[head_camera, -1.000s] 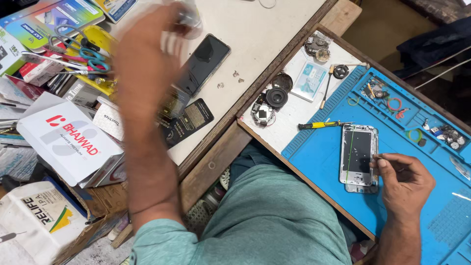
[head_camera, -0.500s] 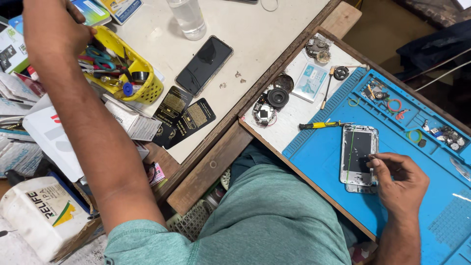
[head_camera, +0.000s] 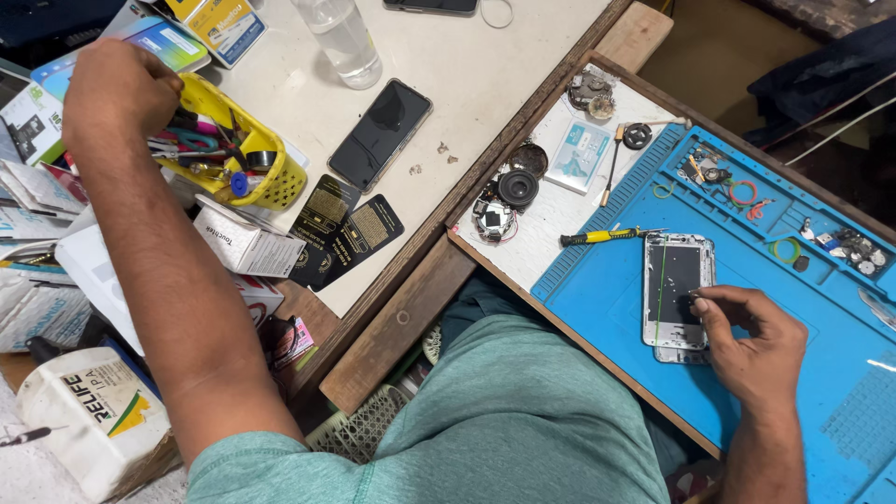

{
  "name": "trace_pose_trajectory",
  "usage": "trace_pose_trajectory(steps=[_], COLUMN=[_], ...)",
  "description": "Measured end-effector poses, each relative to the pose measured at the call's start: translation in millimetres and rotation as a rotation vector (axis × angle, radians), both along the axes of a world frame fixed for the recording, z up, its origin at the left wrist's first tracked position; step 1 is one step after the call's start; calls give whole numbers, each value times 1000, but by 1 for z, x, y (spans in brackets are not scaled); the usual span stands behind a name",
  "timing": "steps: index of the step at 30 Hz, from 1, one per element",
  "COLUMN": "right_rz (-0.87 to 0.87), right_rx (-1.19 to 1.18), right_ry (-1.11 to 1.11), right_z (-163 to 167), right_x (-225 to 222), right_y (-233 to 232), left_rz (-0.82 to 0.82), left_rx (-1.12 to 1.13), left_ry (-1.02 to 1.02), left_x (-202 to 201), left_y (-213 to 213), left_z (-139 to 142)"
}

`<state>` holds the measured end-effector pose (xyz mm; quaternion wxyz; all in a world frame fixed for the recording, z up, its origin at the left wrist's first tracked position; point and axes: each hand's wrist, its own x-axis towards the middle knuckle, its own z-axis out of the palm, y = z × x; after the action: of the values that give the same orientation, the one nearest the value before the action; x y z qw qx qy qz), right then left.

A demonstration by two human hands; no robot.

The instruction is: The person sorts through electronic components in a box, then uses a screwdriver to work on a disassembled smartphone on a blue mat. They handle various small parts and tools while organizing the workspace.

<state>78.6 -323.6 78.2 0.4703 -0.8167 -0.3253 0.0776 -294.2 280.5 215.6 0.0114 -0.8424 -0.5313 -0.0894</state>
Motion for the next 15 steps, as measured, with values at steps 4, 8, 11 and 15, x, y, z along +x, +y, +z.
trace_pose_trajectory(steps=[4, 8, 11, 15], right_rz=[26, 9, 27, 43], right_rx=[-12, -84, -86, -85], right_ry=[-22, -31, -22, -40], right_z=[6, 9, 9, 11], right_x=[-2, -4, -5, -5], right_y=[3, 5, 6, 5], left_rz=[-41, 12, -79, -67], left_rx=[6, 74, 157, 231], left_ry=[89, 174, 214, 314], left_x=[-7, -7, -4, -1], left_y=[-1, -2, -2, -2], left_z=[3, 3, 0, -3])
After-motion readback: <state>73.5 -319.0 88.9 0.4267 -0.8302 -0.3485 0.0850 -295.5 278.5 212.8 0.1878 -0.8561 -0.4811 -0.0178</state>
